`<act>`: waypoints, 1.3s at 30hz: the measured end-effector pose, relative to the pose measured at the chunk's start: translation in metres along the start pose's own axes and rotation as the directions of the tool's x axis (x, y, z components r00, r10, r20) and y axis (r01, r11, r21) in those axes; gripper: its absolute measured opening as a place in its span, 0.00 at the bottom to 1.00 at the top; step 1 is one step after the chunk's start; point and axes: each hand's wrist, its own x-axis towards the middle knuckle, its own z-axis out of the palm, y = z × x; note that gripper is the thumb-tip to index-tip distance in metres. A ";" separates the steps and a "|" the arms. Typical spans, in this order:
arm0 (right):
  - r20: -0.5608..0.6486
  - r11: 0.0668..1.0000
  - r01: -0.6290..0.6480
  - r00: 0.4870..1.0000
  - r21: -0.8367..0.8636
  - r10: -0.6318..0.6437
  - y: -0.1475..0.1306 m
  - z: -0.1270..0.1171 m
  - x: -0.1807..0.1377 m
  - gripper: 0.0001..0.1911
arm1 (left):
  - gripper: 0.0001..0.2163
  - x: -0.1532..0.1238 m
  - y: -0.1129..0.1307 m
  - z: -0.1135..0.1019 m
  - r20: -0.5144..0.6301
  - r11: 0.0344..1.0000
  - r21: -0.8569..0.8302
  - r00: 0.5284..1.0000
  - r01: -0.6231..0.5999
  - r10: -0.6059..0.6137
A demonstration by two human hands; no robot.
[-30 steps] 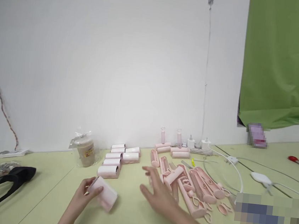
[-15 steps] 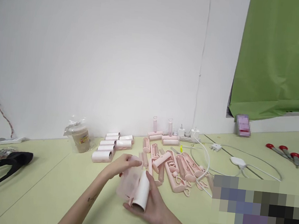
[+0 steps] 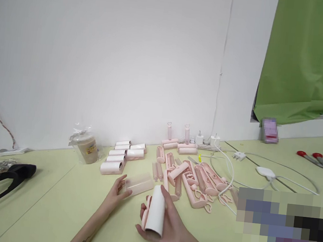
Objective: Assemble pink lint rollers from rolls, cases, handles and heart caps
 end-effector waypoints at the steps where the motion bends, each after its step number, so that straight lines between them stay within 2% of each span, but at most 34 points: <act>1: -0.013 1.000 -0.007 1.000 -0.022 0.007 0.004 0.002 -0.001 0.19 | 0.35 -0.003 0.002 0.002 -0.044 0.998 0.055 0.999 -0.024 0.026; 3: -0.034 0.994 0.011 0.999 -0.105 -0.014 0.013 0.005 -0.002 0.19 | 0.32 -0.012 0.011 0.007 -0.076 0.977 0.172 0.987 -0.124 0.139; 4: -0.045 0.985 0.031 0.998 -0.170 -0.039 0.017 0.006 -0.002 0.20 | 0.26 -0.018 0.017 0.011 -0.022 0.963 0.198 0.981 -0.183 0.191; 6: -0.075 0.945 0.060 0.993 -0.321 -0.088 0.025 0.008 -0.002 0.23 | 0.18 -0.032 0.029 0.022 0.197 0.966 0.119 0.959 -0.228 0.202; 7: -0.089 0.920 0.065 0.990 -0.386 -0.107 0.028 0.008 -0.001 0.24 | 0.18 -0.039 0.033 0.028 0.309 0.982 0.054 0.939 -0.179 0.154; 9: -0.120 0.881 0.058 0.984 -0.469 -0.129 0.033 0.007 0.001 0.26 | 0.22 -0.051 0.039 0.041 0.432 0.999 -0.031 0.902 0.013 0.001; 11: -0.151 0.874 0.040 0.980 -0.484 -0.128 0.034 0.004 0.004 0.27 | 0.26 -0.058 0.041 0.049 0.445 0.979 -0.080 0.886 0.186 -0.132; 12: -0.173 0.879 0.036 0.976 -0.476 -0.134 0.034 0.002 0.006 0.28 | 0.27 -0.060 0.041 0.050 0.428 0.966 -0.120 0.890 0.231 -0.159; 14: -0.211 0.892 0.075 0.960 -0.446 -0.186 0.030 -0.002 0.010 0.24 | 0.26 -0.059 0.043 0.048 0.360 0.935 -0.273 0.925 0.227 -0.119; 16: -0.212 0.857 0.197 0.920 -0.476 -0.329 0.023 -0.006 0.013 0.16 | 0.25 -0.057 0.047 0.043 0.260 0.873 -0.461 0.965 0.161 -0.041; 18: -0.185 0.766 0.326 0.849 -0.553 -0.495 0.014 -0.008 0.014 0.10 | 0.25 -0.057 0.051 0.040 0.201 0.799 -0.587 0.979 0.132 -0.013; 19: -0.167 0.702 0.368 0.806 -0.610 -0.568 0.009 -0.007 0.013 0.09 | 0.24 -0.058 0.052 0.040 0.212 0.779 -0.608 0.977 0.154 -0.027; 22: -0.081 0.451 0.379 0.686 -0.808 -0.723 -0.003 -0.002 0.008 0.12 | 0.23 -0.063 0.048 0.046 0.356 0.789 -0.528 0.925 0.315 -0.131; 24: 0.066 0.234 0.365 0.650 -0.901 -0.757 -0.006 0.003 0.004 0.13 | 0.22 -0.067 0.043 0.051 0.446 0.804 -0.448 0.877 0.390 -0.177; 26: 0.210 0.105 0.391 0.680 -0.914 -0.702 -0.004 0.006 0.002 0.13 | 0.20 -0.069 0.039 0.055 0.486 0.816 -0.418 0.857 0.399 -0.170; 28: 0.294 0.067 0.421 0.731 -0.905 -0.616 0.000 0.007 0.000 0.13 | 0.17 -0.069 0.038 0.056 0.489 0.825 -0.412 0.858 0.386 -0.157; 30: 0.337 0.038 0.428 0.760 -0.903 -0.556 0.003 0.006 0.000 0.15 | 0.15 -0.068 0.039 0.054 0.479 0.831 -0.406 0.863 0.379 -0.160; 35: 0.475 -0.168 0.452 0.753 -0.876 -0.456 0.005 0.000 -0.002 0.15 | 0.16 -0.068 0.039 0.054 0.465 0.839 -0.386 0.866 0.384 -0.183; 37: 0.483 -0.171 0.457 0.760 -0.873 -0.435 0.006 -0.002 -0.002 0.15 | 0.18 -0.068 0.037 0.056 0.450 0.842 -0.375 0.870 0.388 -0.200; 39: 0.425 -0.059 0.456 0.764 -0.888 -0.485 0.005 -0.003 -0.002 0.14 | 0.19 -0.067 0.037 0.057 0.408 0.832 -0.406 0.889 0.379 -0.207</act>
